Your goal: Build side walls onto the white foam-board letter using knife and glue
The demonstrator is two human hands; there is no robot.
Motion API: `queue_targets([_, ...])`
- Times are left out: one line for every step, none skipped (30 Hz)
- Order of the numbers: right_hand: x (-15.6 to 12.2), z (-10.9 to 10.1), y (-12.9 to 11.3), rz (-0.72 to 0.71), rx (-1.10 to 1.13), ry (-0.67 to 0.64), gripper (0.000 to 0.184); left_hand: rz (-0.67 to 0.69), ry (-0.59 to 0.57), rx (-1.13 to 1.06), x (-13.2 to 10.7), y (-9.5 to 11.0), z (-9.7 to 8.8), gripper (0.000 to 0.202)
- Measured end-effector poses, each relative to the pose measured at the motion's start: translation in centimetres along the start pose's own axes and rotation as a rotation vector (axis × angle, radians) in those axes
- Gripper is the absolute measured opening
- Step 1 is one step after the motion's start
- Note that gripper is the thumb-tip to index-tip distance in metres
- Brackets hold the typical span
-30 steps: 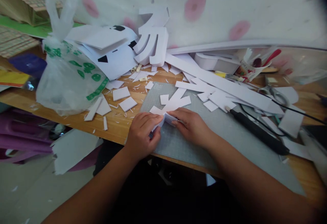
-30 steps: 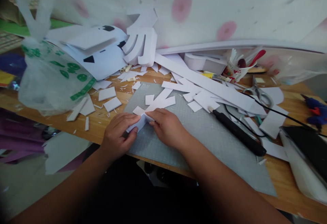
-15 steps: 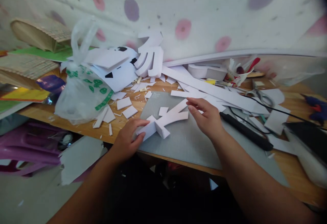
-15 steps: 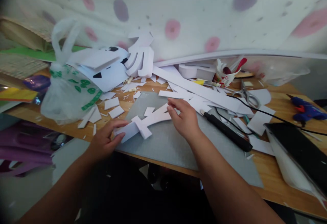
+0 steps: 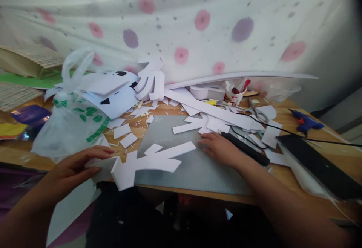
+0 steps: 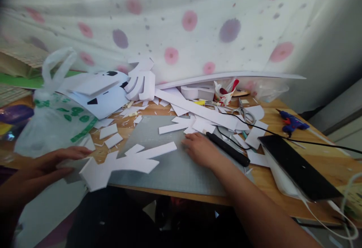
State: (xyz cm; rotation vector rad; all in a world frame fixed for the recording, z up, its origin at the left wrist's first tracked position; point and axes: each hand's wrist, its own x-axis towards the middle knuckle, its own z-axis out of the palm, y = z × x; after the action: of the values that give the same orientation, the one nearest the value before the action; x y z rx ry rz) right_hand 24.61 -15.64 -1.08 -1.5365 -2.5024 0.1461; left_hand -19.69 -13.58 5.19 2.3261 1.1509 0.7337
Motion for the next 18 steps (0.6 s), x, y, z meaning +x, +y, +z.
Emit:
queue_targets([0.2,0.0,0.5,-0.022,-0.006,-0.015,0.034,-0.012,-0.024,-0.033,0.3,-0.2,0.1,0.02])
queue_targets([0.5,-0.1,1.0,-0.046,-0.01,-0.027,0.033,-0.017,-0.053,-0.063,0.8,-0.4,0.5,0.019])
queue_targets([0.9,-0.2,1.6,-0.07,-0.014,-0.037,0.032,-0.015,-0.089,-0.089,1.4,-0.5,1.0,0.019])
queue_targets([1.3,-0.3,2.2,-0.091,-0.018,-0.044,0.033,-0.008,-0.131,-0.1,2.2,-0.6,1.7,0.018])
queue_targets([1.7,-0.4,2.8,-0.109,-0.02,-0.051,0.034,0.017,-0.172,-0.093,3.0,-0.6,2.4,0.018])
queue_targets([2.2,-0.5,3.3,-0.124,-0.022,-0.056,0.035,0.042,-0.205,-0.074,4.0,-0.5,3.1,0.018])
queue_targets([2.6,-0.6,3.8,-0.137,-0.022,-0.058,0.036,0.07,-0.227,-0.047,5.0,-0.2,3.8,0.017])
queue_targets([3.0,-0.7,4.2,-0.146,-0.021,-0.058,0.037,0.098,-0.249,-0.024,6.0,0.1,4.4,0.017])
queue_targets([3.4,-0.8,4.5,-0.152,-0.017,-0.057,0.038,0.12,-0.261,-0.007,7.0,0.5,5.0,0.017])
queue_targets([3.8,-0.8,4.6,-0.158,-0.012,-0.056,0.037,0.141,-0.277,0.014,8.0,0.8,5.4,0.017])
queue_targets([4.1,-0.9,4.7,-0.163,-0.006,-0.055,0.036,0.161,-0.29,0.028,8.9,1.1,5.9,0.017])
queue_targets([4.4,-1.0,4.6,-0.168,0.0,-0.054,0.035,0.178,-0.295,0.033,9.8,1.3,6.3,0.018])
queue_targets([4.5,-1.1,4.5,-0.171,0.004,-0.055,0.033,0.189,-0.293,0.033,10.6,1.4,6.7,0.018])
queue_targets([4.6,-1.2,4.5,-0.171,0.007,-0.054,0.032,0.198,-0.284,0.025,11.3,1.3,7.2,0.019])
queue_targets([4.6,-1.4,4.5,-0.165,0.006,-0.052,0.031,0.206,-0.272,0.015,12.0,1.1,7.7,0.02])
queue_targets([4.5,-1.7,4.6,-0.154,0.003,-0.047,0.031,0.213,-0.26,0.006,12.6,0.9,8.3,0.02])
queue_targets([4.3,-2.0,4.8,-0.135,-0.003,-0.039,0.031,0.227,-0.259,0.001,13.2,0.6,8.9,0.019])
queue_targets([4.0,-2.4,5.1,-0.11,-0.012,-0.028,0.032,0.247,-0.27,-0.002,13.7,0.3,9.5,0.018])
